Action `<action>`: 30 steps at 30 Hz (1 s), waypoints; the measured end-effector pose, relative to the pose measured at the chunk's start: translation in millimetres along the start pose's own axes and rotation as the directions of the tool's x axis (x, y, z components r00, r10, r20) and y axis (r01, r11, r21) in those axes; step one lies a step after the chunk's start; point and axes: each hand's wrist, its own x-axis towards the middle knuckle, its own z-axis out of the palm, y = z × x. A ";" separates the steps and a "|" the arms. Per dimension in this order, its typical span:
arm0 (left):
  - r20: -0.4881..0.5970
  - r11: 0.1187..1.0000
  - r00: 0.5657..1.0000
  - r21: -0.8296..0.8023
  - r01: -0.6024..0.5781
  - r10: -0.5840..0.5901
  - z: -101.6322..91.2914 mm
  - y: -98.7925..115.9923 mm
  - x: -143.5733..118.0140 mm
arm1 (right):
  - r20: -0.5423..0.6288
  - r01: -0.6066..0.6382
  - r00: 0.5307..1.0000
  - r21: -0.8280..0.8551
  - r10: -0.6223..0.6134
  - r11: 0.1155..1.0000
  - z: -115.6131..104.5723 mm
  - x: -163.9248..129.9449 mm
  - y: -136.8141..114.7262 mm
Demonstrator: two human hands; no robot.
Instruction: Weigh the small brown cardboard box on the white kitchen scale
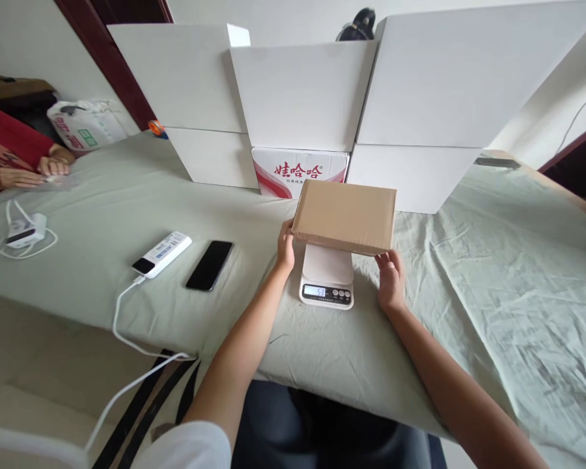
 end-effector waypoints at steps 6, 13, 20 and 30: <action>0.179 0.970 0.960 -0.074 0.233 -0.217 -3.9 -4.0 -9.9 | 0.088 -0.140 0.987 0.047 0.135 0.989 11.7 -2.6 -12.6; 0.198 0.929 0.916 -0.056 0.367 -0.350 -4.3 -1.8 -11.7 | 0.111 -0.198 0.974 -0.020 0.199 0.980 12.8 0.0 -16.2; 0.241 0.919 0.902 -0.079 0.387 -0.359 -6.3 -5.1 -9.6 | 0.135 -0.180 0.973 -0.076 0.189 0.981 11.4 -1.9 -12.5; 0.271 0.945 0.921 -0.091 0.315 -0.281 -5.2 -13.9 -11.3 | 0.100 -0.170 0.977 -0.149 0.186 0.974 12.7 -1.3 -8.6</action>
